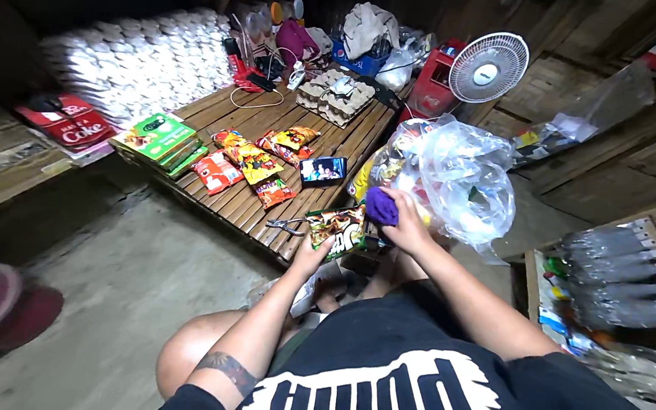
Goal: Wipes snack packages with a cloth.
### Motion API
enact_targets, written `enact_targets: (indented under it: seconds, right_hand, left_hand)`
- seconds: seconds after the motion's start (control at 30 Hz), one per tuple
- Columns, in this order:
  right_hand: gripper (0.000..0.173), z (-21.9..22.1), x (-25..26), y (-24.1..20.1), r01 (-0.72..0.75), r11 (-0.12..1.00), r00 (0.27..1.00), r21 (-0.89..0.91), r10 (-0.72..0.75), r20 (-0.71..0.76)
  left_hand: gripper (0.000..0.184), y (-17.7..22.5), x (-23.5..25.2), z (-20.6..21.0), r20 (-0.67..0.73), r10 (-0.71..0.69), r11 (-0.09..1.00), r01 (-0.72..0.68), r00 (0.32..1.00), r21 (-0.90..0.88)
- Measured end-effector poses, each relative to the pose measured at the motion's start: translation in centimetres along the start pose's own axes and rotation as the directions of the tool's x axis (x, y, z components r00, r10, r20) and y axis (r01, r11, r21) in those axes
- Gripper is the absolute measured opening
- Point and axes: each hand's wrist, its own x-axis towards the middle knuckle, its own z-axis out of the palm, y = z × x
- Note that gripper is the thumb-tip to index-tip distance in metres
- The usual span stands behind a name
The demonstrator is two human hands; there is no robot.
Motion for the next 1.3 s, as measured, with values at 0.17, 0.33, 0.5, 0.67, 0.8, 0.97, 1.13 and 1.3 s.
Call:
enact_targets:
  seconds: [0.17, 0.33, 0.5, 0.67, 0.8, 0.97, 1.13, 1.3]
  right_hand:
    - [0.069, 5.0, -2.1, -2.5, 0.217, 0.973, 0.942, -0.081, -0.187, 0.278]
    - [0.063, 7.2, -3.5, -2.5, 0.251, 0.954, 0.942, -0.165, -0.202, 0.267]
    - [0.067, 7.0, -3.5, -2.4, 0.255, 0.950, 0.948, -0.178, -0.210, 0.241]
    - [0.066, 7.0, -3.9, -2.1, 0.254, 0.951, 0.950, -0.176, -0.211, 0.231]
    - [0.066, 7.3, -3.9, -1.8, 0.268, 0.949, 0.948, -0.168, -0.228, 0.221]
    - [0.068, 7.4, -3.8, -1.8, 0.279, 0.944, 0.948, -0.176, -0.242, 0.206]
    - [0.068, 7.4, -3.7, -1.8, 0.275, 0.946, 0.950, -0.170, -0.240, 0.200]
    - [0.074, 7.4, -3.7, -2.0, 0.270, 0.948, 0.949, -0.171, -0.233, 0.210]
  left_hand:
    - [0.066, -0.8, -0.3, 0.5, 0.049, 0.014, 0.999, -0.012, 0.999, -0.046]
    - [0.066, -2.0, -0.2, 0.0, 0.041, 0.039, 0.999, -0.038, 0.998, -0.028]
    - [0.065, -1.1, -0.4, 0.3, 0.039, 0.062, 0.998, -0.062, 0.997, -0.003]
    - [0.065, -1.4, -0.2, 0.3, 0.043, 0.071, 0.997, -0.072, 0.997, 0.028]
    - [0.064, -1.3, -0.3, 0.2, 0.039, 0.052, 0.998, -0.054, 0.998, 0.037]
    - [0.065, -1.6, -0.1, 0.1, 0.043, 0.078, 0.997, -0.079, 0.996, 0.025]
    - [0.065, -1.6, 0.0, 0.1, 0.037, 0.077, 0.997, -0.078, 0.996, 0.023]
    - [0.067, -1.7, 0.0, 0.1, 0.031, 0.092, 0.995, -0.093, 0.995, 0.020]
